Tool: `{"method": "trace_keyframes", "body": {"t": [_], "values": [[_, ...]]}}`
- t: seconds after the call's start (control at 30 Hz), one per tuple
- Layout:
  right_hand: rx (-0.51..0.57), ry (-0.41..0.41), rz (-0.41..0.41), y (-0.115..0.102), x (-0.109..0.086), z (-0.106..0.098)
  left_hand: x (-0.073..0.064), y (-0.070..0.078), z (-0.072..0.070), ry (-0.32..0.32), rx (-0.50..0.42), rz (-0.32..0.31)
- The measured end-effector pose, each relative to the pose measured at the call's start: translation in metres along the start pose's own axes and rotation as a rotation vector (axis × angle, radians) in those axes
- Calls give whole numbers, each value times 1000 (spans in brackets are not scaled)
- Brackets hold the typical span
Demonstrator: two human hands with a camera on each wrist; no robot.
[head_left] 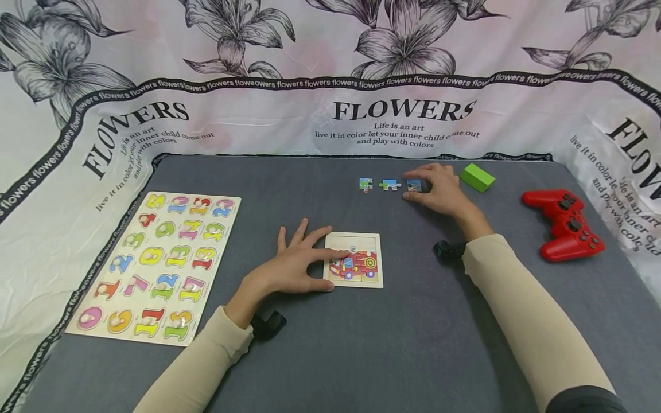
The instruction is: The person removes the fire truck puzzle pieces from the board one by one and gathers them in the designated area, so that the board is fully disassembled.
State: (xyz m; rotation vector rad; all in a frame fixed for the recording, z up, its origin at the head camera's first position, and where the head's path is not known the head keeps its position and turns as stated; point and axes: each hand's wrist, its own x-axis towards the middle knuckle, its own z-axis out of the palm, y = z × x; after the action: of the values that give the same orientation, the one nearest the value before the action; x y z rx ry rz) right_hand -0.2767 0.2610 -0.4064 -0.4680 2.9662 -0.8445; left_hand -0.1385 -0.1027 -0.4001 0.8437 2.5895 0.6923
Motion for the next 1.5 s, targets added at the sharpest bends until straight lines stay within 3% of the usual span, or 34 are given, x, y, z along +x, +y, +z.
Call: {"method": "trace_keyframes", "body": {"t": [0.47,0.83,1.13,1.3,1.5], "values": [[-17,-116,61,7,-7,-5,0,-2,2,-13,3,-5],[5,-120,57,4,-9,-8,-1,-3,2,-2,3,-11],[58,-94,37,9,-11,-7,-1,-3,2,-7,3,-5],[160,-5,13,12,-16,-8,0,-3,2,-8,7,-1],[211,68,-32,4,-22,-5,2,-3,1,-16,8,-14]]}}
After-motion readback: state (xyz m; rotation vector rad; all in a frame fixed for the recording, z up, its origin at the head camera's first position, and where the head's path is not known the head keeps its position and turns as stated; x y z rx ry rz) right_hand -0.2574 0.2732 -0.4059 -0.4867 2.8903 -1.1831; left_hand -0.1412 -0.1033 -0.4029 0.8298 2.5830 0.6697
